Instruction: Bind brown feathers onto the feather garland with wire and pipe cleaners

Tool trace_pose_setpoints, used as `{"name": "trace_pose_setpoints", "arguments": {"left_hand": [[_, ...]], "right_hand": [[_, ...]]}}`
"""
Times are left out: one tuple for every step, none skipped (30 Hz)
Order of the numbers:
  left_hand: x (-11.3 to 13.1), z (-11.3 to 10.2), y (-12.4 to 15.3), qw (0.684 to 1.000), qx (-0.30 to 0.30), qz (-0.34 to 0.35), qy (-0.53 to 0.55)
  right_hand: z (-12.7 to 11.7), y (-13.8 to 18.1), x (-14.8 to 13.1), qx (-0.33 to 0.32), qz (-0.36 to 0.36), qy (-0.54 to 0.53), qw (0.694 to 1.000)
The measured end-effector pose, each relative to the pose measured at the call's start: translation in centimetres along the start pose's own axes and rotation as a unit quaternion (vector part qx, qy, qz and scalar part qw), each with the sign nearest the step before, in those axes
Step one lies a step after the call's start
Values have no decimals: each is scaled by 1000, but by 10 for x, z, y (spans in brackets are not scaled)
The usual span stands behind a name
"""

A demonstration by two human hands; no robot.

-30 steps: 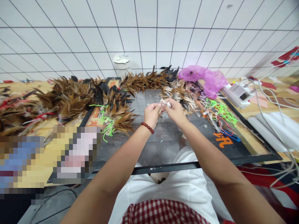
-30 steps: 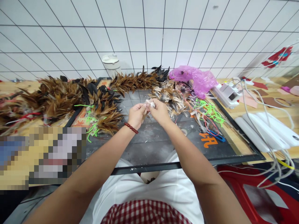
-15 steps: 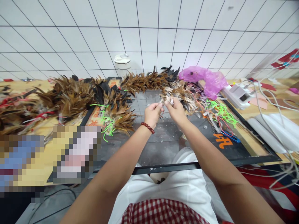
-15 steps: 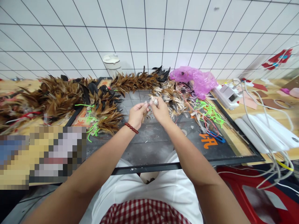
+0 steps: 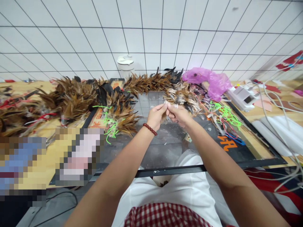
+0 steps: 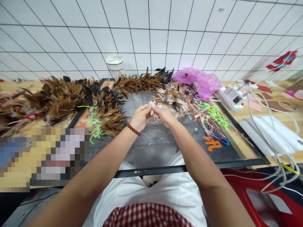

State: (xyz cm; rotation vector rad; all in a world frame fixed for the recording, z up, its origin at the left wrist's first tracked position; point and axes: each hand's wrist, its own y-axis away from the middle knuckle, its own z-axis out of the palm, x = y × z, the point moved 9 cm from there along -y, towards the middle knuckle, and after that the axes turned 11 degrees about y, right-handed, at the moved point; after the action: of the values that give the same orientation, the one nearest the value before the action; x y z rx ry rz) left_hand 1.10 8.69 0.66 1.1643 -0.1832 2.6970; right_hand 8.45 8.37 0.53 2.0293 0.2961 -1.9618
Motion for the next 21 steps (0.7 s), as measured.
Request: {"name": "trace_pose_setpoints", "arguments": {"left_hand": [[-1,3,1,1000,-12,-18,15],[-2,6,2,999,-20,-33,27],[-3,7,2,998,-21,-45,36],[-4,8,3,998,-19,-54,42],[-4,7,2,997,-12,-57,46],[-4,6,1,997,-1,-53,51],[-3,3,0,997,13,-42,55],[-1,-1,-1,997,33,-23,59],[2,-7,-2,997,55,1,59],[5,-13,-3,995,78,23,55],[6,-18,-4,994,97,40,41],[8,-22,-4,992,110,53,23],[9,-25,-5,991,118,64,2],[11,-28,-5,990,123,74,-19],[12,-29,-4,988,127,83,-40],[13,-29,-4,986,127,86,-59],[12,-28,-3,987,119,81,-74],[10,-24,-3,989,102,66,-86],[6,-19,-3,991,74,44,-98],[3,-13,-2,993,49,25,-105],[0,-8,-1,994,26,8,-109]], "right_hand": [[2,1,1,-18,11,-2,1000],[5,3,2,-36,20,-4,999],[8,5,2,-55,28,-7,998],[11,6,2,-72,34,-8,997],[13,8,2,-85,38,-10,996],[15,8,0,-91,40,-12,995],[15,9,-1,-91,37,-16,995],[13,8,-3,-84,32,-23,996],[11,7,-5,-73,24,-30,997],[8,6,-6,-61,16,-35,997],[6,5,-6,-50,11,-38,998],[3,4,-5,-40,11,-37,998],[0,3,-3,-31,18,-31,999],[-2,2,1,-23,29,-21,999],[-3,2,5,-18,43,-10,999],[-4,2,9,-15,59,3,998],[-4,3,13,-18,76,17,997],[-2,4,16,-25,94,31,995],[-1,5,18,-32,111,42,992],[1,7,20,-40,126,49,990],[3,8,21,-47,139,52,988]]}}
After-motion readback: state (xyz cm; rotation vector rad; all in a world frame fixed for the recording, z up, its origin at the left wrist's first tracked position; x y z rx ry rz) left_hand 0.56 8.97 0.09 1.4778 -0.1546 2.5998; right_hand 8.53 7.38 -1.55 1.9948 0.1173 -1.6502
